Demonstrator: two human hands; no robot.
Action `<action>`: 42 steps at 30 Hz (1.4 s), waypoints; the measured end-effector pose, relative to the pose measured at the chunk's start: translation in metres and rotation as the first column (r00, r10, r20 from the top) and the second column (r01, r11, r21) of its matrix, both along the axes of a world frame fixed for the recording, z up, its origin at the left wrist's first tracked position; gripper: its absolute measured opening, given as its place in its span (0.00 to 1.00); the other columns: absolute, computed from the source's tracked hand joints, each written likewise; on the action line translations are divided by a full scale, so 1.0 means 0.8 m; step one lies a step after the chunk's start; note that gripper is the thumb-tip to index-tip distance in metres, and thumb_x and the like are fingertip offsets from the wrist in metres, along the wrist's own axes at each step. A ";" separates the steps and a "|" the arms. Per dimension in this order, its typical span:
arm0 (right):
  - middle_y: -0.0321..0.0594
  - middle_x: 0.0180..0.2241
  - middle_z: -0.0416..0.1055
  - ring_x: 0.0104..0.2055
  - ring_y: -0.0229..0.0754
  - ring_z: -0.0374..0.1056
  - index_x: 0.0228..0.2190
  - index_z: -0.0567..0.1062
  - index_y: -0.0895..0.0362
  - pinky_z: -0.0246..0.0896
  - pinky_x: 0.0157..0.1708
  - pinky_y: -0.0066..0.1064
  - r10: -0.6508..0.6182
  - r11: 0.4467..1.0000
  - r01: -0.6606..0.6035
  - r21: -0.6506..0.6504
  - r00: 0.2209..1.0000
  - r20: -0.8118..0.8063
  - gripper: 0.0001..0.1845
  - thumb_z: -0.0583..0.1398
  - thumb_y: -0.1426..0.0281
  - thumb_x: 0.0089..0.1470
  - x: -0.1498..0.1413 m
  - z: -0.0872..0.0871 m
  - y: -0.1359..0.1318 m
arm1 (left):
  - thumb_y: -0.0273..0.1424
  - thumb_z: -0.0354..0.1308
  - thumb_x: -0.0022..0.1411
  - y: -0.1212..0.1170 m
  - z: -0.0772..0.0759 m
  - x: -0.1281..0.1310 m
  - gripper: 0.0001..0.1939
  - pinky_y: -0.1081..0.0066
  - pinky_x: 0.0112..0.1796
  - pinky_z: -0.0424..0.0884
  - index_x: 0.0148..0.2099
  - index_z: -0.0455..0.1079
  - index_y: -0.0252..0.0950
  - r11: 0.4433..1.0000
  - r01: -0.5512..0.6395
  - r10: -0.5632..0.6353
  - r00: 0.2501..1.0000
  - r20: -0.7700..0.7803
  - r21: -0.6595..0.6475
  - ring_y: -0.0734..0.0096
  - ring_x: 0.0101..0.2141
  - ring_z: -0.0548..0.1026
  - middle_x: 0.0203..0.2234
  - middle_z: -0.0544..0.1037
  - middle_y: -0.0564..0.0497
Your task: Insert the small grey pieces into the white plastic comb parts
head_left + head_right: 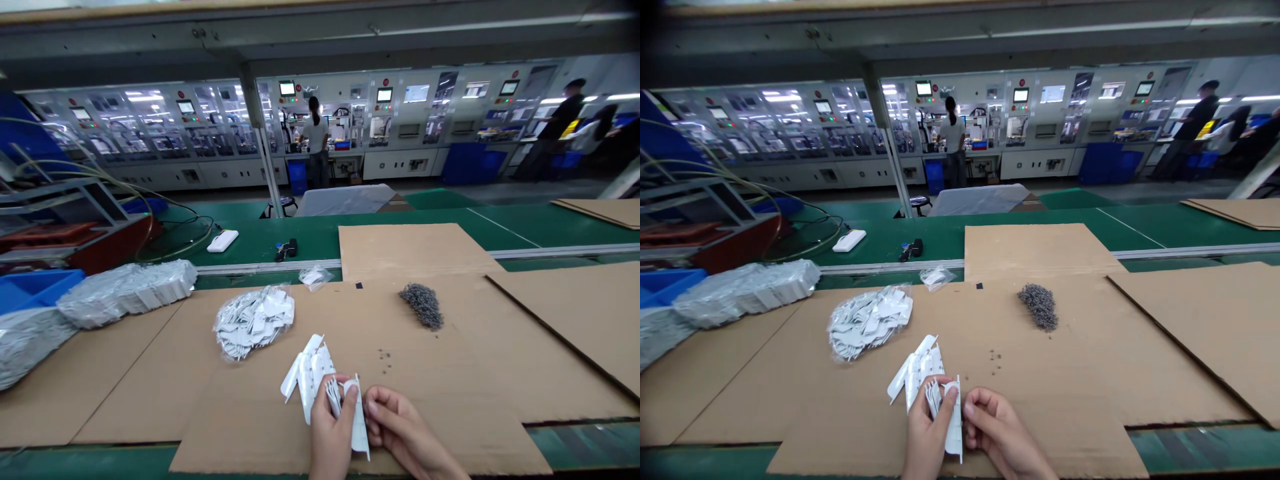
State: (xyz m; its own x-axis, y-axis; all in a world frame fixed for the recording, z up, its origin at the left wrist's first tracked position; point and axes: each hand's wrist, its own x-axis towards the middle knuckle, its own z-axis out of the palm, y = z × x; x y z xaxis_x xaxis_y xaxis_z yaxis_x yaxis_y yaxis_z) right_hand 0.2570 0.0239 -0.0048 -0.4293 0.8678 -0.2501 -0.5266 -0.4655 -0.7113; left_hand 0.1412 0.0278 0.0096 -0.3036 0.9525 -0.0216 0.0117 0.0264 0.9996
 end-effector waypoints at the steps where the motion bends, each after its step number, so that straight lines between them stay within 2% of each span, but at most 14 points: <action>1: 0.31 0.16 0.59 0.18 0.29 0.53 0.25 0.66 0.60 0.49 0.21 0.22 0.011 1.000 -0.012 -0.016 1.000 -0.026 0.10 0.60 0.66 0.45 0.001 -0.001 0.000 | 0.42 0.57 0.48 0.000 -0.001 0.000 0.15 0.75 0.25 0.63 0.30 0.63 0.34 1.000 -0.001 0.001 1.000 -0.001 -0.005 0.73 0.21 0.65 0.18 0.64 0.56; 4: 0.31 0.16 0.59 0.18 0.28 0.53 0.25 0.66 0.60 0.49 0.21 0.22 0.031 0.999 -0.032 -0.031 0.999 -0.019 0.10 0.60 0.67 0.45 0.000 -0.001 -0.001 | 0.43 0.56 0.48 0.001 -0.004 0.000 0.16 0.75 0.25 0.62 0.30 0.63 0.35 1.000 0.004 -0.004 1.000 -0.007 -0.004 0.73 0.21 0.64 0.17 0.64 0.56; 8: 0.31 0.16 0.60 0.17 0.28 0.55 0.24 0.65 0.60 0.50 0.19 0.21 0.025 1.000 -0.026 0.003 0.991 0.134 0.11 0.61 0.66 0.44 -0.006 0.002 -0.001 | 0.43 0.56 0.48 0.003 -0.006 -0.001 0.16 0.74 0.28 0.63 0.30 0.64 0.34 1.000 -0.013 0.013 0.999 -0.034 0.026 0.72 0.22 0.65 0.18 0.65 0.55; 12: 0.29 0.14 0.60 0.15 0.29 0.54 0.24 0.63 0.59 0.51 0.17 0.21 -0.037 0.998 0.022 0.056 0.960 0.277 0.15 0.60 0.61 0.44 -0.013 -0.001 -0.001 | 0.43 0.55 0.48 0.003 -0.009 -0.001 0.16 0.75 0.26 0.63 0.29 0.64 0.34 1.000 -0.001 0.001 1.000 -0.025 0.006 0.73 0.21 0.65 0.18 0.65 0.55; 17: 0.27 0.13 0.58 0.14 0.30 0.54 0.24 0.61 0.57 0.52 0.15 0.21 -0.152 0.985 0.117 0.124 0.928 0.339 0.17 0.58 0.56 0.44 -0.020 -0.006 -0.004 | 0.43 0.54 0.49 0.001 -0.009 0.000 0.16 0.74 0.25 0.64 0.31 0.64 0.34 0.999 0.030 -0.030 1.000 0.000 -0.013 0.72 0.21 0.65 0.18 0.65 0.54; 20: 0.27 0.14 0.57 0.15 0.30 0.55 0.24 0.60 0.56 0.52 0.15 0.21 -0.205 0.975 0.164 0.148 0.920 0.333 0.16 0.57 0.57 0.45 -0.022 -0.009 -0.005 | 0.42 0.54 0.49 0.000 -0.008 0.001 0.16 0.71 0.29 0.65 0.34 0.65 0.34 0.997 0.076 -0.076 0.997 -0.009 0.005 0.68 0.25 0.68 0.22 0.69 0.51; 23: 0.27 0.15 0.58 0.15 0.30 0.54 0.25 0.60 0.55 0.53 0.16 0.22 -0.220 0.974 0.195 0.119 0.939 0.264 0.15 0.56 0.57 0.47 -0.020 -0.013 -0.005 | 0.43 0.55 0.48 -0.001 -0.004 0.002 0.18 0.69 0.31 0.66 0.36 0.66 0.34 0.997 0.073 -0.073 0.997 -0.005 0.013 0.64 0.28 0.69 0.25 0.71 0.49; 26: 0.29 0.16 0.59 0.16 0.31 0.56 0.25 0.62 0.56 0.55 0.18 0.24 -0.184 0.980 0.160 0.121 0.955 0.232 0.14 0.55 0.58 0.49 -0.017 -0.015 -0.005 | 0.42 0.55 0.49 -0.002 0.001 -0.002 0.18 0.68 0.35 0.65 0.37 0.66 0.34 0.998 0.066 -0.066 0.998 0.004 0.005 0.63 0.31 0.69 0.27 0.72 0.48; 30: 0.31 0.16 0.62 0.18 0.32 0.59 0.24 0.64 0.58 0.56 0.20 0.25 -0.129 0.984 0.081 0.160 0.939 0.319 0.15 0.59 0.58 0.44 -0.015 -0.007 -0.005 | 0.39 0.54 0.51 -0.001 0.006 -0.008 0.16 0.66 0.40 0.62 0.39 0.65 0.34 0.995 0.098 -0.098 0.995 -0.018 -0.005 0.62 0.35 0.68 0.32 0.71 0.47; 33: 0.30 0.15 0.62 0.18 0.33 0.59 0.23 0.64 0.58 0.55 0.20 0.25 -0.135 0.984 0.085 0.156 0.929 0.344 0.16 0.60 0.58 0.42 -0.016 -0.002 -0.005 | 0.39 0.54 0.50 -0.001 0.008 -0.007 0.16 0.67 0.40 0.62 0.39 0.65 0.34 0.995 0.099 -0.099 0.995 -0.018 -0.010 0.62 0.36 0.68 0.33 0.71 0.47; 37: 0.30 0.15 0.62 0.18 0.33 0.59 0.22 0.64 0.57 0.56 0.20 0.25 -0.166 0.981 0.121 0.155 0.930 0.329 0.16 0.60 0.58 0.42 -0.019 -0.006 -0.005 | 0.42 0.55 0.49 -0.002 0.008 -0.004 0.18 0.68 0.37 0.64 0.37 0.66 0.34 0.998 0.061 -0.060 0.998 -0.009 0.011 0.63 0.32 0.69 0.29 0.72 0.47; 40: 0.29 0.15 0.61 0.17 0.32 0.58 0.22 0.63 0.57 0.57 0.20 0.25 -0.194 0.977 0.158 0.141 0.933 0.304 0.17 0.61 0.58 0.41 -0.018 -0.009 -0.006 | 0.41 0.55 0.49 -0.003 0.006 -0.003 0.18 0.68 0.36 0.64 0.38 0.66 0.33 0.995 0.103 -0.103 0.995 -0.002 0.001 0.64 0.31 0.69 0.28 0.72 0.47; 42: 0.30 0.15 0.61 0.17 0.31 0.58 0.22 0.63 0.58 0.57 0.20 0.25 -0.161 0.985 0.134 0.111 0.947 0.280 0.17 0.61 0.58 0.41 -0.016 -0.007 -0.005 | 0.41 0.55 0.50 -0.004 0.004 -0.002 0.17 0.68 0.37 0.64 0.38 0.66 0.34 0.994 0.113 -0.113 0.994 -0.006 -0.002 0.63 0.32 0.69 0.30 0.72 0.47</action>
State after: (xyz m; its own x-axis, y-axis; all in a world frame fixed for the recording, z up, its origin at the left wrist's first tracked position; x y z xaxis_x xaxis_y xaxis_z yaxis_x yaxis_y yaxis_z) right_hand 0.2441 0.0197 -0.0102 -0.2165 0.9404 -0.2621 -0.3526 -0.3257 -0.8773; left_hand 0.1395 0.0248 0.0127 -0.1940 0.9808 -0.0220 0.0210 0.0266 0.9994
